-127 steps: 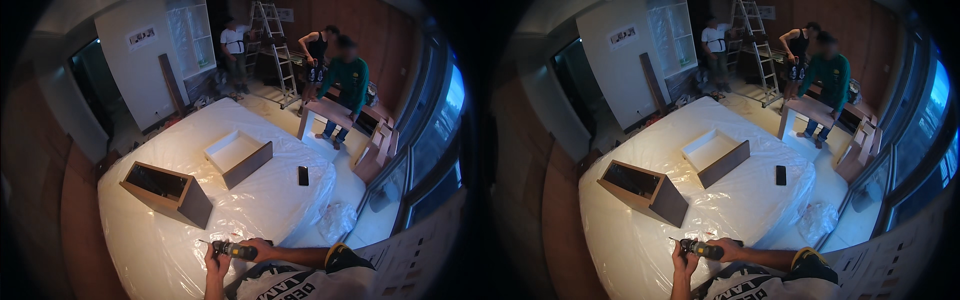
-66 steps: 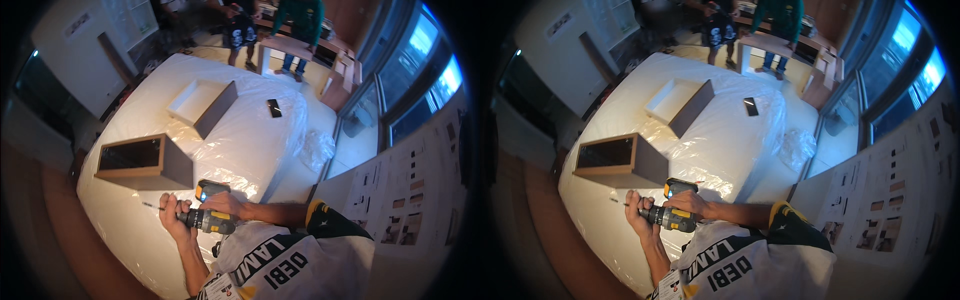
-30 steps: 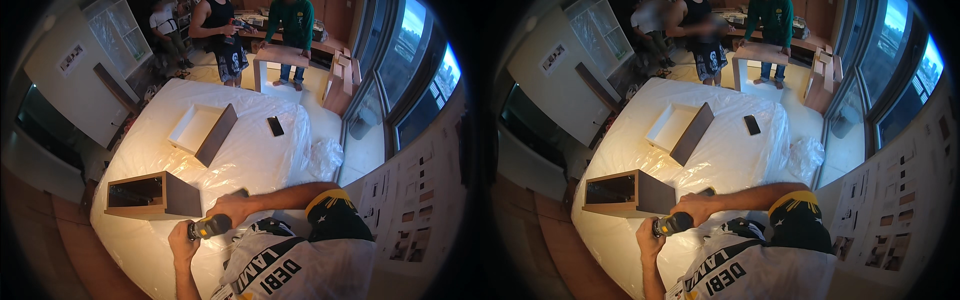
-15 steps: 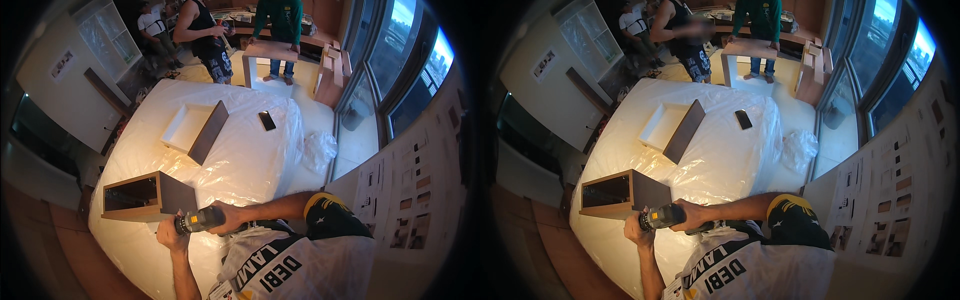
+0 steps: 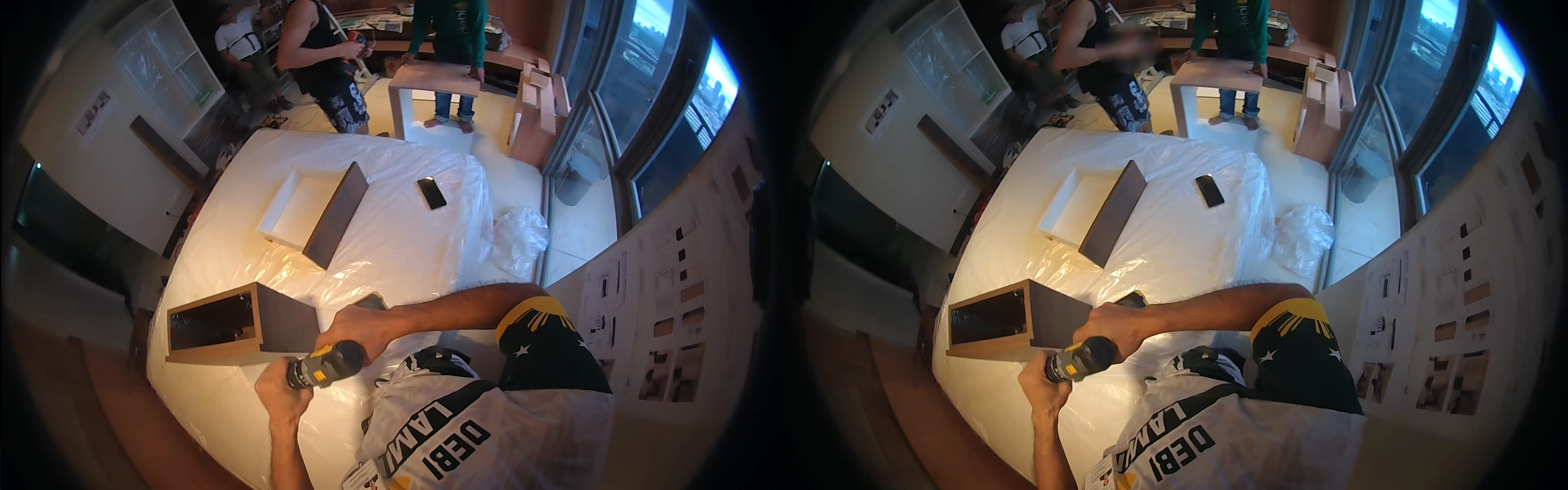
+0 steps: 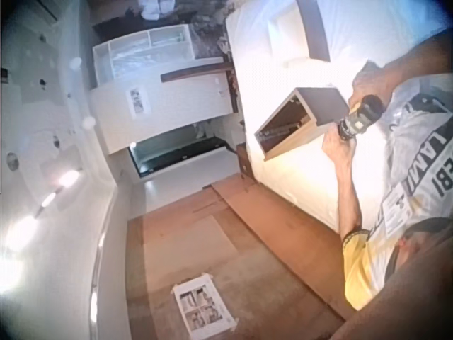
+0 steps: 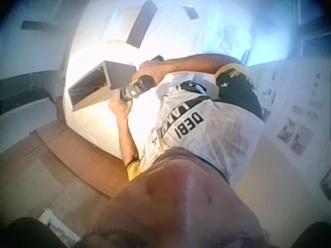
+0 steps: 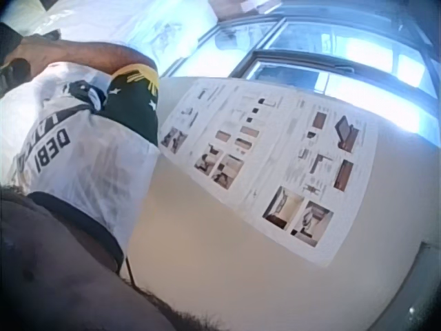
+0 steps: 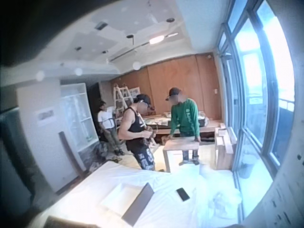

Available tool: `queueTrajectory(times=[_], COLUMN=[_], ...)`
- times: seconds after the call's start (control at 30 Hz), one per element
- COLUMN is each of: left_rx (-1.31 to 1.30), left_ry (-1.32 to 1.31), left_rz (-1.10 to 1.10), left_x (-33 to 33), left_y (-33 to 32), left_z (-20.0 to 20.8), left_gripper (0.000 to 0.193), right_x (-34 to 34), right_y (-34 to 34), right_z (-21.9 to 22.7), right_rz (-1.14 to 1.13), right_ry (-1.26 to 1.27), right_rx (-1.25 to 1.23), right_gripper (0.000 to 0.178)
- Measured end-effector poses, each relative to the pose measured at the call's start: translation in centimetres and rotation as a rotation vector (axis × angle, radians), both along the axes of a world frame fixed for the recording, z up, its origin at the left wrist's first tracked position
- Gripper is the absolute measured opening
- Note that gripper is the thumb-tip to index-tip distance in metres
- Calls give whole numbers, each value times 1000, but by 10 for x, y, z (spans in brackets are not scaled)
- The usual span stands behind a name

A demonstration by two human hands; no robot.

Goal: The person uses a power drill to drive screws into wooden boards to assemble a cabinet frame and a drawer on top of a bed covered in plastic.

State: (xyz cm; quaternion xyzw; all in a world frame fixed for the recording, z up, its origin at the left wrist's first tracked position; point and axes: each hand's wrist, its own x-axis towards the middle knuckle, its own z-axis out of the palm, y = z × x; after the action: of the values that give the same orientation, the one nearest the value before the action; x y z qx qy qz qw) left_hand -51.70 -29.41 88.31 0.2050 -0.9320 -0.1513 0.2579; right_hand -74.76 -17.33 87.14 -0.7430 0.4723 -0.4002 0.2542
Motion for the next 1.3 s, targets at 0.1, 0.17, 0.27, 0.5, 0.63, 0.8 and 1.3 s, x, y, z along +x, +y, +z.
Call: queueTrajectory(times=[0.1,0.17,0.27,0.5,0.63,0.8,1.3], left_rx=[-428,-626,-621,165,925,792,1086], left_ry=[263,444,523,135,-530,-377,-766], left_rz=[61,127,130,-104,-478,-331,-579], left_x=[-19,-34,-43,-18,-22,-18,-2], left_y=[-2,-10,-31,-14,2,-23,14], left_z=[11,9,8,28,2,79,1], left_gripper=[29,27,26,27,37,53,37], right_x=[12,29,50,-14,-20,-40,-2], right_y=[1,1,-4,0,-24,-24,-18], right_z=[-18,-13,-2,52,95,97,67], right_rz=[-123,-133,-139,133,343,157,528], right_ry=[-323,-582,-670,-152,946,474,758], right_rx=[0,211,153,-76,-183,-29,-181], right_gripper=[34,35,27,32,45,53,40])
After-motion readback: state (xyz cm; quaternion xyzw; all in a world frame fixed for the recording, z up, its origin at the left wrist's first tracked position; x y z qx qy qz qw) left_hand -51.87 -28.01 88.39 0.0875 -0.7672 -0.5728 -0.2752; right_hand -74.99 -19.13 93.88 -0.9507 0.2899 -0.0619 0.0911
